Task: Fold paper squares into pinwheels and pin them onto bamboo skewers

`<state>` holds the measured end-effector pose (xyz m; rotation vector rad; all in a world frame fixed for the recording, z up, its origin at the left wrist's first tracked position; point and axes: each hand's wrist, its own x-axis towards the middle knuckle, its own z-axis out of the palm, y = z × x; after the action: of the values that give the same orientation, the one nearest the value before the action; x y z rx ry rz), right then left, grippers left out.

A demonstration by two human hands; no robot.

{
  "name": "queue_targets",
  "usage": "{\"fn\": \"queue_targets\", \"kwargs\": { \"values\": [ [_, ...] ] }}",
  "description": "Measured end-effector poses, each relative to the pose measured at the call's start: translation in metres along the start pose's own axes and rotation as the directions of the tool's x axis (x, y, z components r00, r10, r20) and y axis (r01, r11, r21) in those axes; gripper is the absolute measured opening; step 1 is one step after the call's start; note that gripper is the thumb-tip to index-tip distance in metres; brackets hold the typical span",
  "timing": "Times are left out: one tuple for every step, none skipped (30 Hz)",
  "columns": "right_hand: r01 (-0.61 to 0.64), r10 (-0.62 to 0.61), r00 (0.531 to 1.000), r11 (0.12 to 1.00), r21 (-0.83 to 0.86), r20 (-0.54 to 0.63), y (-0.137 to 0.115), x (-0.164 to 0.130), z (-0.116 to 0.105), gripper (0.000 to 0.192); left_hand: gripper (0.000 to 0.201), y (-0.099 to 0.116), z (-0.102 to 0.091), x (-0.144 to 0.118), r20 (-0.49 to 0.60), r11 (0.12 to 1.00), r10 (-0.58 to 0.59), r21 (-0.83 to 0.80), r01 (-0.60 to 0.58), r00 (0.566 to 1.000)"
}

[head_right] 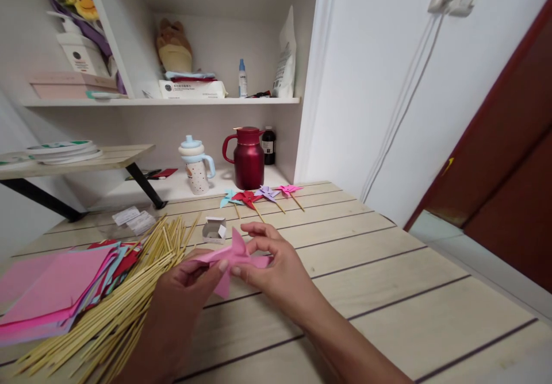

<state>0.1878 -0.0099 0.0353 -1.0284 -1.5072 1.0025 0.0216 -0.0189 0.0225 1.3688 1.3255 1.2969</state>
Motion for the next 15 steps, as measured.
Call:
{"fn": "queue_targets", "kwargs": {
  "values": [
    [-0.001, 0.001, 1.000, 1.000, 0.008, -0.007, 0.001, 0.000, 0.000, 0.009, 0.017, 0.001, 0.000, 0.000, 0.000, 1.000, -0.002, 0.005, 0.002, 1.000],
    [-0.004, 0.004, 1.000, 1.000, 0.015, -0.014, 0.001, 0.001, 0.000, 0.008, 0.016, 0.002, 0.000, -0.001, 0.002, 1.000, -0.005, 0.012, 0.005, 1.000],
    [-0.006, 0.006, 1.000, 1.000, 0.022, -0.017, 0.002, 0.001, 0.000, 0.008, 0.016, 0.002, 0.000, -0.001, 0.003, 1.000, -0.006, 0.016, 0.006, 1.000],
    [-0.008, 0.009, 1.000, 0.999, 0.031, -0.016, 0.002, 0.001, 0.000, 0.008, 0.016, 0.002, 0.000, -0.001, 0.008, 1.000, -0.006, 0.015, 0.005, 1.000],
    [-0.010, 0.011, 1.000, 0.999, 0.045, -0.016, 0.003, 0.001, 0.000, 0.008, 0.016, 0.002, 0.000, -0.001, 0.015, 1.000, -0.002, 0.007, 0.002, 1.000],
    [-0.014, 0.015, 1.000, 0.998, 0.065, -0.015, 0.003, 0.001, 0.000, 0.008, 0.016, 0.001, 0.000, -0.001, 0.025, 1.000, 0.001, -0.005, -0.001, 1.000],
    [-0.022, 0.023, 1.000, 0.996, 0.091, -0.012, 0.004, 0.000, 0.001, 0.009, 0.015, 0.001, 0.000, -0.001, 0.032, 1.000, 0.001, -0.022, 0.000, 0.999],
    [-0.034, 0.035, 0.999, 0.992, 0.124, -0.007, 0.005, 0.000, 0.002, 0.009, 0.015, 0.000, 0.001, -0.001, 0.035, 0.999, -0.008, -0.044, 0.010, 0.999],
    [-0.056, 0.058, 0.998, 0.985, 0.163, -0.002, 0.006, 0.000, 0.003, 0.010, 0.014, 0.000, 0.001, -0.001, 0.038, 0.997, -0.029, -0.070, 0.032, 0.999],
    [-0.088, 0.089, 0.996, 0.975, 0.204, 0.002, 0.007, 0.000, 0.004, 0.011, 0.014, 0.000, 0.002, -0.001, 0.042, 0.993, -0.060, -0.102, 0.064, 0.997],
    [-0.125, 0.127, 0.992, 0.962, 0.241, 0.007, 0.008, 0.000, 0.006, 0.013, 0.014, 0.001, 0.003, -0.001, 0.052, 0.986, -0.094, -0.136, 0.100, 0.994],
    [-0.164, 0.168, 0.986, 0.948, 0.273, 0.012, 0.009, -0.001, 0.007, 0.014, 0.016, 0.002, 0.003, -0.001, 0.070, 0.975, -0.129, -0.171, 0.139, 0.989],
    [-0.201, 0.205, 0.979, 0.933, 0.298, 0.018, 0.011, -0.001, 0.009, 0.015, 0.017, 0.003, 0.003, 0.000, 0.096, 0.963, -0.162, -0.201, 0.178, 0.982],
    [-0.229, 0.233, 0.972, 0.921, 0.317, 0.025, 0.012, -0.001, 0.010, 0.016, 0.019, 0.003, 0.003, 0.000, 0.125, 0.951, -0.188, -0.226, 0.213, 0.974],
    [-0.245, 0.250, 0.968, 0.911, 0.331, 0.028, 0.014, 0.000, 0.012, 0.016, 0.021, 0.004, 0.003, 0.000, 0.145, 0.940, -0.207, -0.243, 0.237, 0.968]
  ]
}}
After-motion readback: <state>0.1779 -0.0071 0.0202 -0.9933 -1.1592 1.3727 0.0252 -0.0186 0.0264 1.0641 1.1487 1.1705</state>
